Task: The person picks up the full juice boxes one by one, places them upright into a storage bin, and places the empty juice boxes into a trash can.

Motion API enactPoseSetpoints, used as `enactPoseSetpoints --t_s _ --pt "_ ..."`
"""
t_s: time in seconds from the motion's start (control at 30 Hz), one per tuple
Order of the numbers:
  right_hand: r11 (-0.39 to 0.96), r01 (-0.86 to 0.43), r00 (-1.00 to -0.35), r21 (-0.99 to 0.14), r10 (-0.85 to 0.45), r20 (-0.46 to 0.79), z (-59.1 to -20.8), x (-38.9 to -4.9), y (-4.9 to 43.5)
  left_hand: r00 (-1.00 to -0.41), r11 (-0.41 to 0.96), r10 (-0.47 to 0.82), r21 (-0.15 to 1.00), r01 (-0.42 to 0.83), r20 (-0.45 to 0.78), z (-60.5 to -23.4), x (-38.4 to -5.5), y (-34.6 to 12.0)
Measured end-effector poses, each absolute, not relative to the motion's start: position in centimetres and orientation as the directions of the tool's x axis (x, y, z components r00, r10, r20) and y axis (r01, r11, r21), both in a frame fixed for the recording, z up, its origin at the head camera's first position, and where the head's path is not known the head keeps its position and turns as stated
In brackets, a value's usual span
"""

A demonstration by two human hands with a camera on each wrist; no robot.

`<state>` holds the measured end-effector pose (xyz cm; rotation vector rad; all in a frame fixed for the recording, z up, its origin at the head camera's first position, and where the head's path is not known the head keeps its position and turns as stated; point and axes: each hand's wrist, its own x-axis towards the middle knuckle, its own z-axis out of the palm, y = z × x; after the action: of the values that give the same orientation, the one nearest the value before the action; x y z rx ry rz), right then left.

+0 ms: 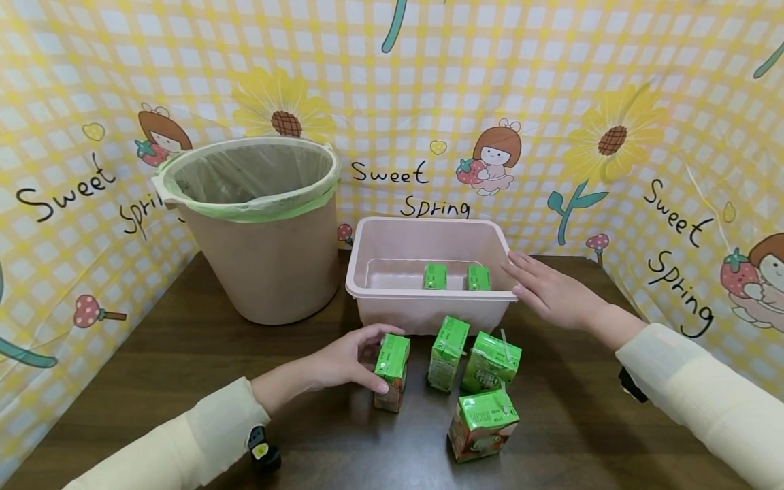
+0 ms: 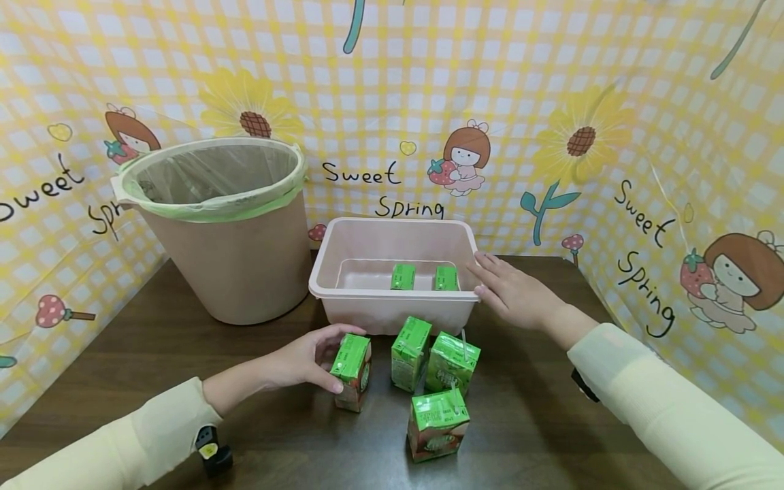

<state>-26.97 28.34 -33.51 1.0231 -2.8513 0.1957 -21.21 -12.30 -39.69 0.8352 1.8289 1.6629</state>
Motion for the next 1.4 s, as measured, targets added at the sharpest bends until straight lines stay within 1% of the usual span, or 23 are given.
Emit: enactPoseSetpoints --t_s 0.47,0.73,1.07,1.33,1.4 --pt "0.767 -0.636 -0.770 -0.087 -0.623 0.137 -33.4 -26.9 28.2 -0.693 0.052 0.719 0.991 0.127 0.051 -39.7 -20.9 -12.2" --pt "0.767 -0.636 -0.770 -0.088 -0.623 0.138 -33.4 -26.9 28.2 -0.689 0.028 0.722 0.991 0.133 0.071 -39.0 -20.9 -12.1" --pt "0.765 -0.638 -0.769 -0.094 -0.624 0.140 -33.5 -27.0 28.3 -0.692 0.004 0.718 0.993 0.114 0.077 -35.7 -20.7 -12.3" --pt "0.763 -0.641 -0.766 -0.090 -0.627 0.139 -33.5 -27.0 28.4 -0.674 -0.026 0.727 0.985 0.169 0.135 -32.0 -20.7 -12.2" --pt "0.765 -0.637 -0.769 -0.088 -0.624 0.139 -33.5 -27.1 28.4 -0.678 -0.024 0.721 0.983 0.182 0.143 -31.1 -20.8 -12.2"
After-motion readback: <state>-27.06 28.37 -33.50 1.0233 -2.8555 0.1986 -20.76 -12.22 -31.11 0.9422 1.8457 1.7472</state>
